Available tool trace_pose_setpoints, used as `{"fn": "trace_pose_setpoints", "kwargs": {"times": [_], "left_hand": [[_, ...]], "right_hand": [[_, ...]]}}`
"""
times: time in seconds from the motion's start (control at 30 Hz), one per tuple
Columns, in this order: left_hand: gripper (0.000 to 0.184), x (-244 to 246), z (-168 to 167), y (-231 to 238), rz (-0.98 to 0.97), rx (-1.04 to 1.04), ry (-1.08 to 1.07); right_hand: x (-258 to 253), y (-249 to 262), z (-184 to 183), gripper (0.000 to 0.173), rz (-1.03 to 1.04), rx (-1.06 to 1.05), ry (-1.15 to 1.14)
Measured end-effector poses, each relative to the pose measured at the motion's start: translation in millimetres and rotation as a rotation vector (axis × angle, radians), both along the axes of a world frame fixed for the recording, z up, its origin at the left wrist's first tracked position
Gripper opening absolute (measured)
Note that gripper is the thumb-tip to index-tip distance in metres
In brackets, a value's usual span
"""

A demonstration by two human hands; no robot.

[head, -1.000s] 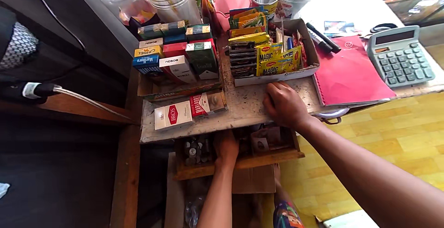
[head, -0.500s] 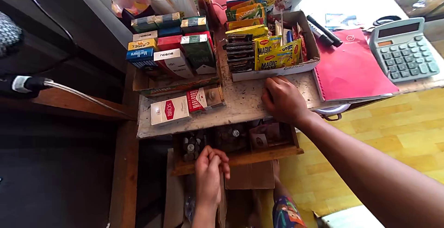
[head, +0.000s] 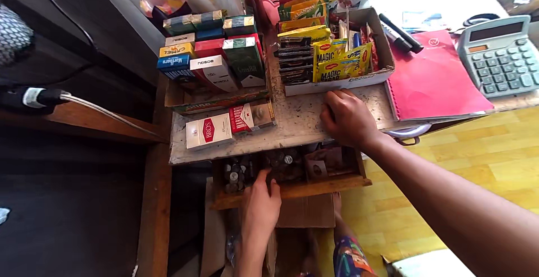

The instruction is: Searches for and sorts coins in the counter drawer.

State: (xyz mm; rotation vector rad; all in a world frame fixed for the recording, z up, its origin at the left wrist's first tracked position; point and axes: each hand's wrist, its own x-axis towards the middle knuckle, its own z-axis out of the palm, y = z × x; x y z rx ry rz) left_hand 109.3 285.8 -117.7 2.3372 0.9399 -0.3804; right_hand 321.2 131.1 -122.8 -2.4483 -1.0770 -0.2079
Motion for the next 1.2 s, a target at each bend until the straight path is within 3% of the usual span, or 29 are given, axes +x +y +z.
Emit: {"fn": "trace_pose_setpoints", "kwargs": {"times": [0.13,0.27,0.37,0.7,0.97,1.2], "left_hand": [[0.025,31,7,0,-0.212,0.274,0.123],[0.012,61,10,-11,-0.464,0.370,0.354],[0.019,61,-7,-16,-0.588,0.395,0.455],[0.028,85,-23,-11,-0.478,0.378,0.541],[0.037,85,-21,-5,-0.563,0.387,0.506],[0.033,81,-23,-2,-0.557,0.465,0.382]], "right_hand": [[0,0,1,0.020,-0.003,0.004,0.001],[0,-1,1,0.020,0.004,0.009,0.008],[-1,-1,0,0.019,0.002,0.027,0.014],[0,1,2,0.021,0.011,0.006,0.008],[-2,0,2,0.021,-0.001,0.006,0.002],[-1,0,2,0.021,0.000,0.012,-0.016]]}}
